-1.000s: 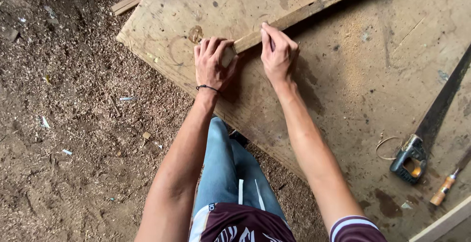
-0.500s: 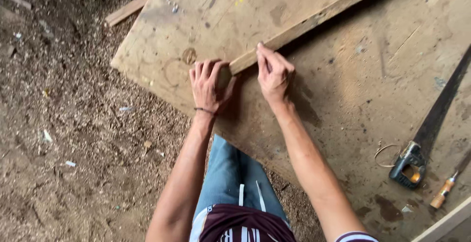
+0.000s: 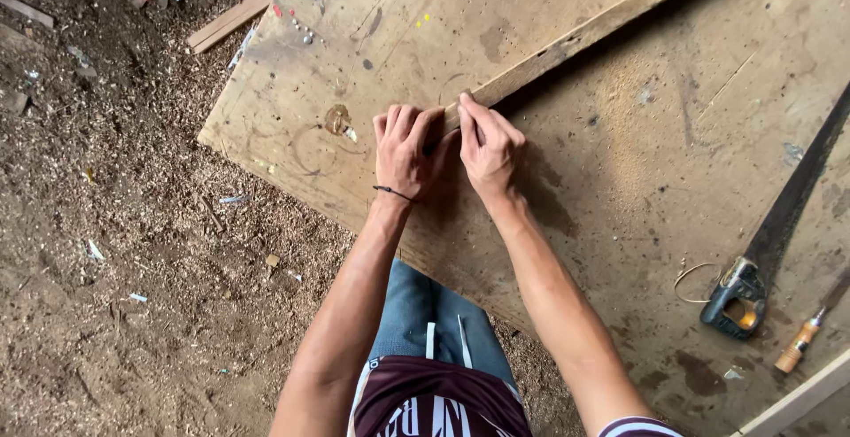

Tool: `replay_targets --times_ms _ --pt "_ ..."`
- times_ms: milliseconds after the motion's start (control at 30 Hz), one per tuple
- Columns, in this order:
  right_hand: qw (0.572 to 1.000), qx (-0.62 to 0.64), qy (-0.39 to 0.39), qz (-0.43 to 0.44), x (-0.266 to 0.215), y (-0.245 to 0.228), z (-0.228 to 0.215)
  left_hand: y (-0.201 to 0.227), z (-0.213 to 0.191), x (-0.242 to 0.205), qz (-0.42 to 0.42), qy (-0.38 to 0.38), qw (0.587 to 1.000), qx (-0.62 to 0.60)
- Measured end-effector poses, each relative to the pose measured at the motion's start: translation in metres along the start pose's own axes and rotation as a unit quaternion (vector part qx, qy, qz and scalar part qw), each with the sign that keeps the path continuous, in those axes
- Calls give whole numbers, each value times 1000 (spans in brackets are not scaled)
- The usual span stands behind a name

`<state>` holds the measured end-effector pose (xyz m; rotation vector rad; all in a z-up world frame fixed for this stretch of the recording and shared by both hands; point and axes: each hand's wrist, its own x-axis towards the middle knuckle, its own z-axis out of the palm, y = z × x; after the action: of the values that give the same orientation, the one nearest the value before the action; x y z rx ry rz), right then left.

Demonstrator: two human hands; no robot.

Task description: The person smooths the edges of a long wooden plank by hand on a workbench. They repeatedly rub the edges with their fingers to remove splinters and roughness.

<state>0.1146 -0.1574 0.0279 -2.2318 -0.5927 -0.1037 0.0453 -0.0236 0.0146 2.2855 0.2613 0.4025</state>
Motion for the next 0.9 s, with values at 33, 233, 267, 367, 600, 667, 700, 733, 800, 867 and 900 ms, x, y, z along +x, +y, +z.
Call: replay_targets --times_ms 33,233,267,367,600,667,700,733,800,867,900 --pt "1000 -4 4 0 -1 1 0 0 0 2 1 1 1000 0" --pt "1000 -16 11 -17 -4 -2 -6 5 -4 4 4 17 1000 -1" --pt "1000 -20 6 -11 2 -1 -1 3 -4 5 2 11 1000 3" --pt "1000 -23 14 -10 -3 -3 -2 1 -2 2 1 1 1000 6" --pt "998 31 20 -44 2 4 2 -1 -2 3 -3 -10 1000 11" --pt "1000 -2 3 4 -6 2 -2 -1 -4 0 -6 -12 1000 8" --pt "1000 -20 -2 23 -6 3 -5 -2 -2 4 -3 -8 1000 5" --pt "1000 -24 5 3 -6 4 -7 -1 -2 6 -1 -1 1000 5" --pt "999 -34 19 -33 -10 6 -11 3 -4 5 4 9 1000 3" --pt "1000 -22 0 -5 -1 18 1 0 -4 7 7 8 1000 10" --pt "1000 -16 -11 10 -1 23 4 -1 -3 5 7 5 1000 13"
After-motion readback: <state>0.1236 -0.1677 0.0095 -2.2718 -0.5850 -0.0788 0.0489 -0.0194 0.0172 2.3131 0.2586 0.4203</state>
